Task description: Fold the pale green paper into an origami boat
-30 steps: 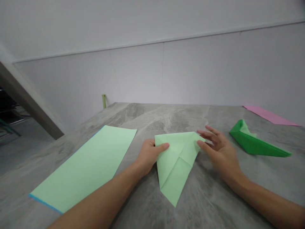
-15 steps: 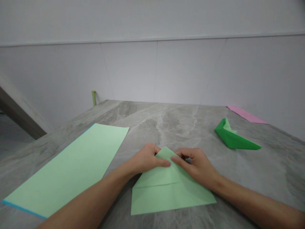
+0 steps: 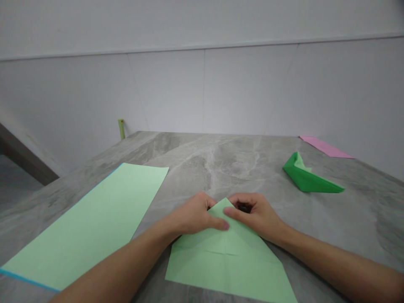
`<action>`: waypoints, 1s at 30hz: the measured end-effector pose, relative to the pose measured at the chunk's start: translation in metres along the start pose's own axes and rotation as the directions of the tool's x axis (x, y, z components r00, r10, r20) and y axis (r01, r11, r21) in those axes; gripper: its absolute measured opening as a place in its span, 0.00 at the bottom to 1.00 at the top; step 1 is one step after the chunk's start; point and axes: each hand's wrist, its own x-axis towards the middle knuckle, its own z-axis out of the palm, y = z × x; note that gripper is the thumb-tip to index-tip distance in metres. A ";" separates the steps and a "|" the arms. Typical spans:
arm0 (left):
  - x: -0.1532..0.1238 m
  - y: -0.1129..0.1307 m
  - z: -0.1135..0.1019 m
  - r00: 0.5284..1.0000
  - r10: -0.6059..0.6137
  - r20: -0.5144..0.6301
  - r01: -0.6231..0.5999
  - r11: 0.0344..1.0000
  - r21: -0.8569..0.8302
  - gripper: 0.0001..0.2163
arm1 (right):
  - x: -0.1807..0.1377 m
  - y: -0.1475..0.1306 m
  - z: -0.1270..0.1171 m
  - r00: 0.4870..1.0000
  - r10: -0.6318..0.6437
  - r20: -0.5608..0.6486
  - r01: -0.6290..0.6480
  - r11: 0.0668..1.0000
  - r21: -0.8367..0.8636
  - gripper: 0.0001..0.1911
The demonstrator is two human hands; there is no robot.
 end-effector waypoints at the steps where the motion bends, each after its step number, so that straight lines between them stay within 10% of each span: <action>1: 0.000 0.000 0.001 1.000 -0.002 0.002 0.002 1.000 0.014 0.12 | 0.000 0.000 0.000 1.000 -0.007 -0.001 0.007 1.000 -0.001 0.11; 30: 0.001 0.001 0.004 0.999 -0.033 -0.012 0.033 0.999 0.013 0.12 | 0.000 -0.004 0.001 0.999 -0.040 -0.031 0.039 0.999 -0.028 0.12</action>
